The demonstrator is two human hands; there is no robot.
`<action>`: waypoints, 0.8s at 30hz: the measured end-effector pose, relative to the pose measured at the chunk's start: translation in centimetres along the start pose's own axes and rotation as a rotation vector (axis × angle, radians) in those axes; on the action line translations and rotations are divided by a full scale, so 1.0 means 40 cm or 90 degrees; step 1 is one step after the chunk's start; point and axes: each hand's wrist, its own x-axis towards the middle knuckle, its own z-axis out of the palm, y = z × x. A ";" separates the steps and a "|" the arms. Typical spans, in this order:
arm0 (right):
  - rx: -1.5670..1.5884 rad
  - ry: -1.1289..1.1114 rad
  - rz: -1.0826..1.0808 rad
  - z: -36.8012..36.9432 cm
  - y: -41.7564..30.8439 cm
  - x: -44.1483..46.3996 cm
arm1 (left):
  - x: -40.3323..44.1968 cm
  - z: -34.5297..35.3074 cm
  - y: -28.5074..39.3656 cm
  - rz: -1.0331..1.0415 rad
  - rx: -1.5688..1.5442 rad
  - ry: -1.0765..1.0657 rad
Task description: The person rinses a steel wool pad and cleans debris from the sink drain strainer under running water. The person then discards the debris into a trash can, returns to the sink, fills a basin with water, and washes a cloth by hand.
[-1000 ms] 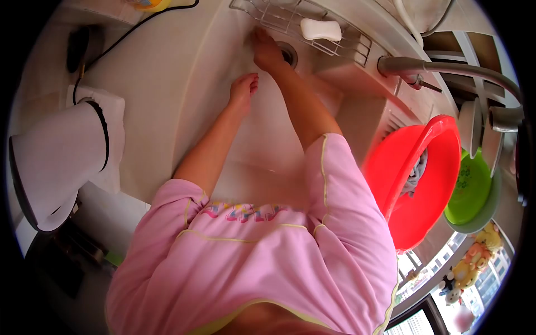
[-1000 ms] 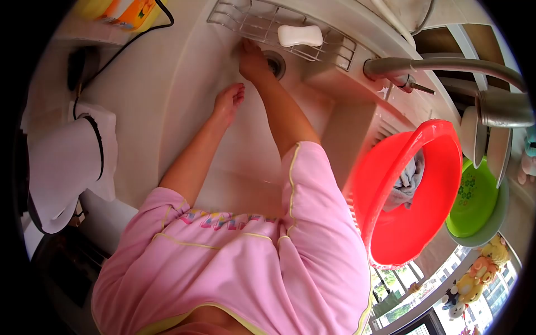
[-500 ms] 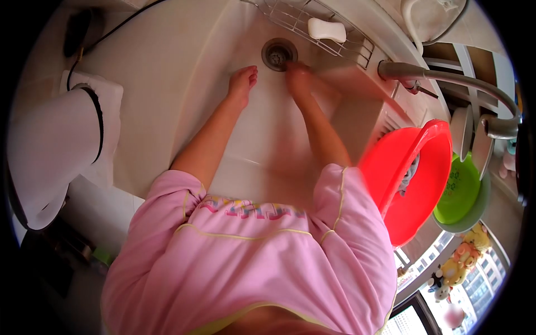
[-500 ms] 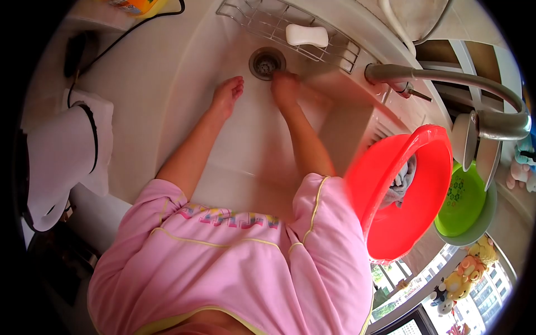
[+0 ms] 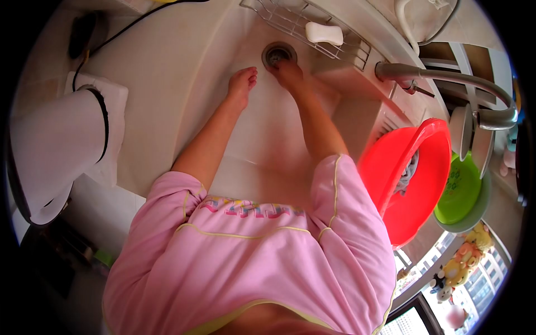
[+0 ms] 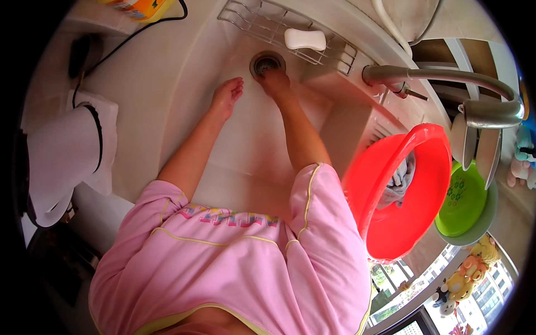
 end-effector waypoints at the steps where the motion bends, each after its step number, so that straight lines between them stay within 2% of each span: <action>1: 0.045 0.029 0.005 -0.001 0.002 -0.012 | -0.002 0.002 0.004 -0.001 0.004 -0.001; 2: 0.091 0.059 0.011 -0.003 0.003 -0.019 | -0.006 0.006 0.009 0.003 0.005 -0.001; 5: 0.042 0.075 -0.019 0.005 0.003 -0.023 | -0.024 0.010 0.013 0.005 0.010 0.003; 8: 0.096 0.044 -0.007 -0.011 0.003 -0.025 | -0.026 0.004 0.017 0.007 0.021 0.007; 13: 0.054 0.116 -0.031 -0.003 0.002 -0.048 | -0.020 -0.003 0.025 0.032 0.029 0.017; 16: 0.050 0.120 -0.036 -0.001 -0.002 -0.052 | 0.018 0.008 0.017 0.129 0.213 0.000; 17: 0.044 0.111 -0.030 0.001 -0.003 -0.057 | 0.038 0.018 0.009 0.199 0.334 0.021; 19: 0.051 0.194 -0.074 0.033 0.012 -0.070 | 0.087 0.049 0.002 0.340 0.573 0.067; 22: 0.032 0.270 -0.120 0.044 0.011 -0.097 | 0.132 0.082 -0.009 0.457 0.665 0.058; 24: 0.023 0.284 -0.143 0.050 0.012 -0.115 | 0.165 0.089 -0.022 0.465 0.676 0.048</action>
